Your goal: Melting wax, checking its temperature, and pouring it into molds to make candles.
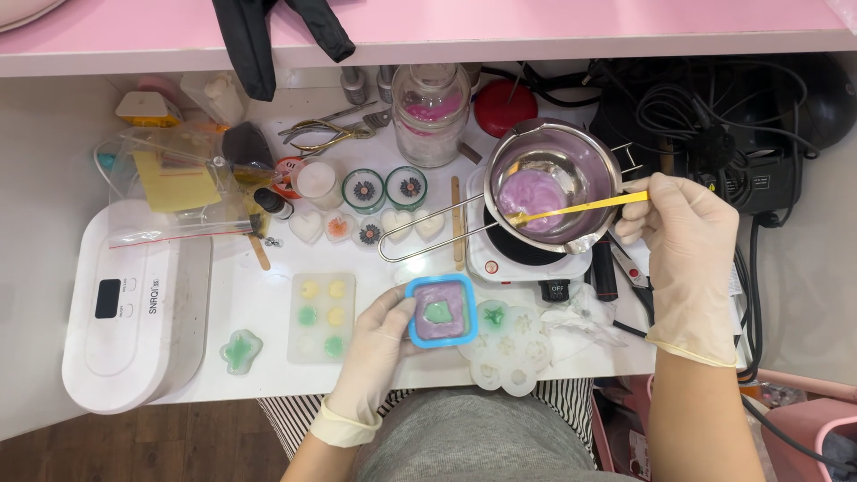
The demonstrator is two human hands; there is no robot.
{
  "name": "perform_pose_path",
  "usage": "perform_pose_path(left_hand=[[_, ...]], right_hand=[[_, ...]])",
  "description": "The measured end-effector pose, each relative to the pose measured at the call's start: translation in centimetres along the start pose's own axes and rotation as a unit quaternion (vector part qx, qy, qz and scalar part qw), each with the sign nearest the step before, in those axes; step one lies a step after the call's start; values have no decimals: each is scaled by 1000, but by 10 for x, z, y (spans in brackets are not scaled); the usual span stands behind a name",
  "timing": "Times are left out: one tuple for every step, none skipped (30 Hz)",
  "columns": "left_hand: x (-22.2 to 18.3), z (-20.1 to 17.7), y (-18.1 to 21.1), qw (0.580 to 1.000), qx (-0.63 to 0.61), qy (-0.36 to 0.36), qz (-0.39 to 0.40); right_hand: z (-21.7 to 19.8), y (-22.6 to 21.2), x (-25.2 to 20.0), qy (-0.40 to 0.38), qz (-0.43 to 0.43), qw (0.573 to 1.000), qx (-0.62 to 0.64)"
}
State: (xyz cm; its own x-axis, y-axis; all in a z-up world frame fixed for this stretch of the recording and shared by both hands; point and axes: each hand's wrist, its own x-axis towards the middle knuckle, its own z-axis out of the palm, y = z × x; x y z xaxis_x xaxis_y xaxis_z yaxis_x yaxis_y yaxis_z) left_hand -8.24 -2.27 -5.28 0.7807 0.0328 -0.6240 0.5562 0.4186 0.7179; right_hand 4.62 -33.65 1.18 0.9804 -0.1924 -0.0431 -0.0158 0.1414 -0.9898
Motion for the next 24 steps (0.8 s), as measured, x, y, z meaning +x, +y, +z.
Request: perform_pose_path(left_hand=[[-3, 5, 3, 1000, 0, 0, 0], [-5, 10, 5, 999, -17, -32, 3], [-8, 16, 8, 997, -35, -64, 5], [-9, 21, 10, 997, -35, -63, 5], [-11, 26, 12, 994, -53, -98, 5], [-13, 32, 15, 989, -72, -132, 5], [-13, 36, 17, 989, -72, -132, 5], [-14, 41, 19, 986, -80, -149, 1], [-14, 45, 20, 982, -88, -166, -4], [-13, 47, 20, 982, -88, -165, -4], [-12, 49, 20, 982, -84, -168, -7], [-11, 50, 19, 982, -79, -170, -10], [-11, 50, 20, 982, -80, -169, -10], [-11, 49, 20, 983, -76, -168, -10], [-11, 48, 20, 983, -72, -168, -9], [-12, 46, 19, 983, -73, -166, -10], [-13, 44, 18, 983, -74, -166, -7], [-14, 41, 18, 983, -74, -166, -4], [-13, 38, 18, 983, -75, -165, -3], [-13, 34, 19, 985, -73, -159, -1], [-13, 30, 19, 986, -71, -153, -1], [-10, 22, 15, 986, -73, -152, -1], [-6, 14, 11, 988, -66, -140, 10], [-3, 6, 7, 990, -59, -129, 20]], right_hand=[[-3, 0, -1, 0, 0, 1000, 0], [-5, 1, -2, 2, -3, 1000, 14], [-8, 1, -3, 3, -5, 1000, 28], [-7, -1, -5, 3, -5, 1000, 28], [-6, -3, -7, 6, -14, 999, 30], [-4, -5, -9, 10, -24, 999, 32], [-1, -9, -12, 9, -24, 999, 32], [3, -12, -16, 25, -39, 999, -23], [7, -16, -20, 40, -55, 995, -77], [9, -19, -22, 40, -55, 995, -77], [12, -22, -25, 37, -86, 989, -117], [15, -25, -27, 34, -118, 980, -157], [15, -25, -26, 32, -117, 980, -157], [16, -25, -26, 39, -125, 977, -168], [17, -25, -25, 44, -133, 974, -178], [18, -24, -23, 43, -132, 974, -178], [19, -23, -22, 28, -127, 974, -183], [21, -22, -21, 14, -122, 974, -188], [18, -18, -20, 12, -122, 974, -188], [16, -14, -19, 3, -125, 974, -187], [13, -10, -20, -5, -127, 974, -186], [12, -9, -21, -7, -127, 974, -187], [13, -9, -21, 8, -130, 973, -189], [13, -9, -21, 23, -134, 972, -192]])
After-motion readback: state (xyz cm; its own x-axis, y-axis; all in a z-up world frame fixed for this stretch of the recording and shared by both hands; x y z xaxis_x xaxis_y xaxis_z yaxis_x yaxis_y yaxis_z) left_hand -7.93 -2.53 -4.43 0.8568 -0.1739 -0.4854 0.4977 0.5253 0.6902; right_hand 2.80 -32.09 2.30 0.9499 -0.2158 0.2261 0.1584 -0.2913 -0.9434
